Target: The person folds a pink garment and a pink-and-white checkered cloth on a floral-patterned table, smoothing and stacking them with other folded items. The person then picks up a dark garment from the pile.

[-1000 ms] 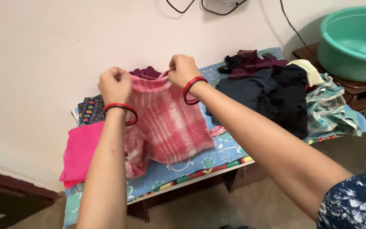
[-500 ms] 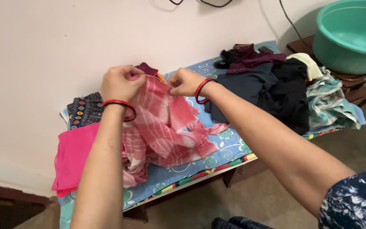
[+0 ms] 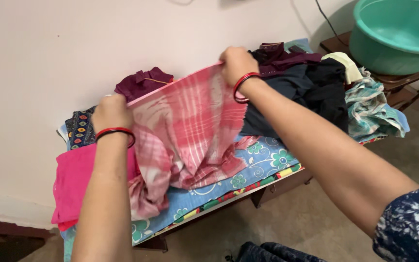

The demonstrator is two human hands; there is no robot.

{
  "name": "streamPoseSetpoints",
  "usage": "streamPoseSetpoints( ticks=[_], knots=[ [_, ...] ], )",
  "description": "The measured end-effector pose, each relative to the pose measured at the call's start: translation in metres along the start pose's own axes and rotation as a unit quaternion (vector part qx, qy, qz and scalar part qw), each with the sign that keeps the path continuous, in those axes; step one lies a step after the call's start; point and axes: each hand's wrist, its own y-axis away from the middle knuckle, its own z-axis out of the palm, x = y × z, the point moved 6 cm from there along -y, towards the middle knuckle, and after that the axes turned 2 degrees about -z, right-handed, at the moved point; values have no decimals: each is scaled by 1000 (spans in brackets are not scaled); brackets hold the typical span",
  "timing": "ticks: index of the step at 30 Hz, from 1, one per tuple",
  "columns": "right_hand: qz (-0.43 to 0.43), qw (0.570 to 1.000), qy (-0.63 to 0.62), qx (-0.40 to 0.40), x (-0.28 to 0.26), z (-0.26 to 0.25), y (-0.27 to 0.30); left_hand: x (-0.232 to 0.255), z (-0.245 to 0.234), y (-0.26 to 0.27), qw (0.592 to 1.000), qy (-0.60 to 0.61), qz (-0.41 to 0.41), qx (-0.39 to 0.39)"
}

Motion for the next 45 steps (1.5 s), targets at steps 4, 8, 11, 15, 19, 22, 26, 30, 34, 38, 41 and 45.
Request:
streamPoseSetpoints(
  ticks=[4, 8, 11, 15, 19, 22, 26, 30, 34, 38, 41, 45],
  knots=[
    [46, 994, -71, 72, 37, -4, -4, -30, 0, 1, 981, 182, -63, 18],
    [-4, 983, -136, 121, 24, 5, -11, -3, 32, -3, 902, 386, -115, -154],
    [13, 966, -254, -43, -10, 38, -12, 37, 47, -5, 905, 370, -101, -185],
    [71, 833, -462, -298, -67, 76, 7, 93, 40, -21, 853, 507, 41, -117],
    [124, 782, -508, -340, -79, 76, 20, 98, 32, -24, 799, 584, 34, -135],
    [149, 736, -554, -360, -79, 72, 24, 91, 21, -25, 818, 560, 28, -129],
    [219, 626, -629, -405, -81, 80, 29, 89, 11, -32, 825, 560, 12, -74],
    [222, 686, -643, -259, -67, 87, 11, 84, 18, -35, 826, 554, -14, -107],
    [261, 692, -666, -101, -31, 77, -15, 55, 9, -33, 942, 327, 56, -45],
    [268, 714, -646, -37, 0, 60, -30, 11, -4, -30, 967, 237, -43, 80],
    [284, 712, -643, 11, 23, 45, -39, -20, -18, -37, 952, 244, -118, 143],
    [259, 651, -701, 134, 50, 21, -58, -58, -32, -40, 897, 321, -206, 222]
  ],
)
